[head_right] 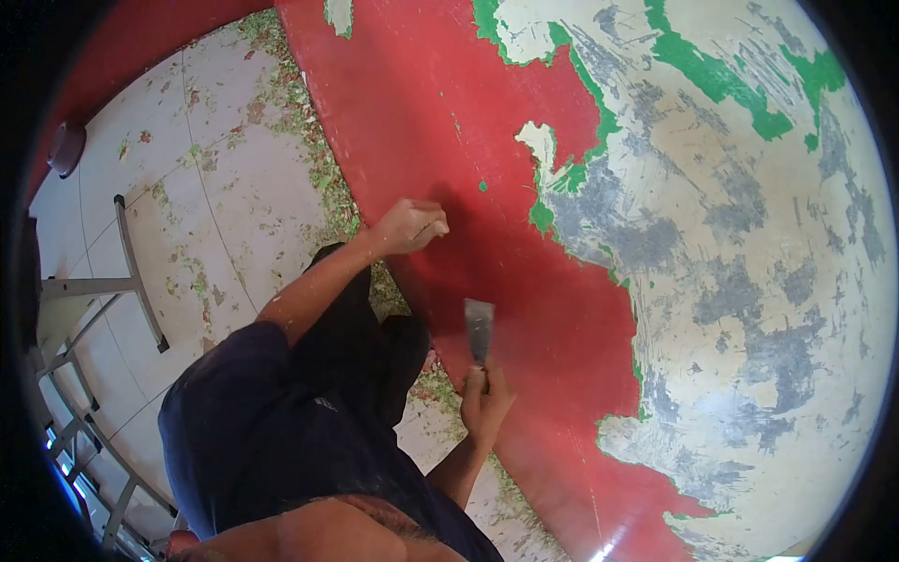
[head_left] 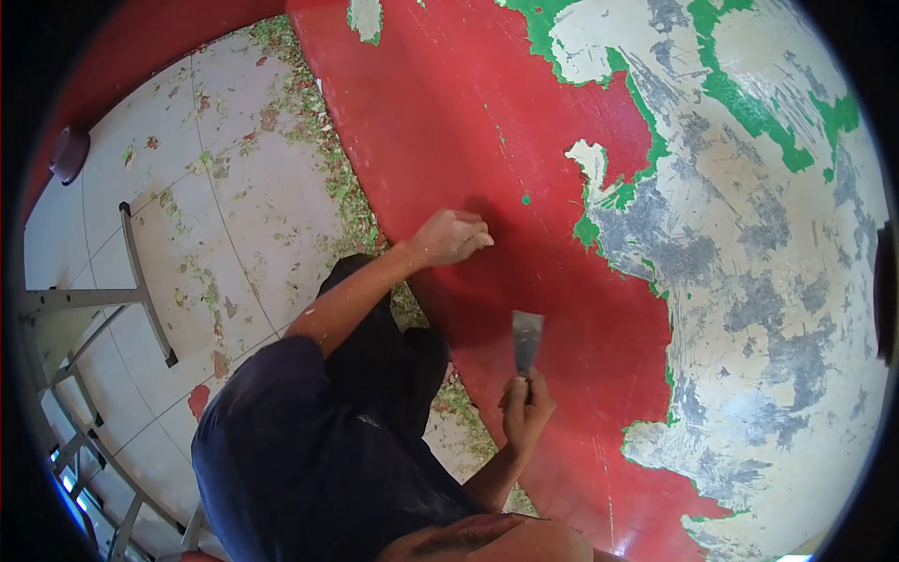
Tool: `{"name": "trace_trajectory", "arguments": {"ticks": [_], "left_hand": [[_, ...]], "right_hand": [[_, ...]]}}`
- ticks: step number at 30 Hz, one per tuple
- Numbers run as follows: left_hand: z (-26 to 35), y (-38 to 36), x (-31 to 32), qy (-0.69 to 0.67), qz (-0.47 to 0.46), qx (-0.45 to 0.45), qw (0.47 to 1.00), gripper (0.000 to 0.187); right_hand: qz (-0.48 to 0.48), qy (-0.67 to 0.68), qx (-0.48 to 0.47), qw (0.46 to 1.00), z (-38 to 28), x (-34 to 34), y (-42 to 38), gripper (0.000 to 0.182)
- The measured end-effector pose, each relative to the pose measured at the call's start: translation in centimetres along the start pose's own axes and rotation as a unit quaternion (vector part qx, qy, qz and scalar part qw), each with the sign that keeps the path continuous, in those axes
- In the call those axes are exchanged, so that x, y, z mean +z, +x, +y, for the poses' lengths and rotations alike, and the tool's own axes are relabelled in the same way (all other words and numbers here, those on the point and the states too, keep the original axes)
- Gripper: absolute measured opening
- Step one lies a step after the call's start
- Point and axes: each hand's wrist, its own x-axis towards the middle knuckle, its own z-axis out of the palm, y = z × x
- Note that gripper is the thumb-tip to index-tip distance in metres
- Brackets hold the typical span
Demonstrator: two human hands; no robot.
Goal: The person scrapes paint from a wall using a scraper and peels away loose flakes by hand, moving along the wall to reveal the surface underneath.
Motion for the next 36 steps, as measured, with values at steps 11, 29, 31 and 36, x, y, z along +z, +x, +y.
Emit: {"name": "trace_trajectory", "arguments": {"ticks": [11, 29, 31, 36], "left_hand": [[12.9, 8.3, -4.1, -0.772, -0.057, -0.090, 0.627, 0.052], [11.7, 10.4, -5.5, -0.756, -0.071, -0.200, 0.619, 0.043], [11.1, 11.0, -6.6, -0.740, -0.065, -0.204, 0.637, 0.042], [11.5, 10.0, -6.7, -0.739, -0.031, -0.249, 0.626, 0.041]], "right_hand": [[0.178, -0.181, -0.142, 0.957, -10.9, 6.5, 11.8, 0.044], [0.208, -0.128, -0.014, 0.970, -15.1, 9.4, 14.4, 0.041], [0.188, -0.061, 0.010, 0.980, -15.5, 8.7, 14.5, 0.040], [0.121, -0.073, -0.012, 0.990, -13.6, 7.6, 14.9, 0.035]]}}
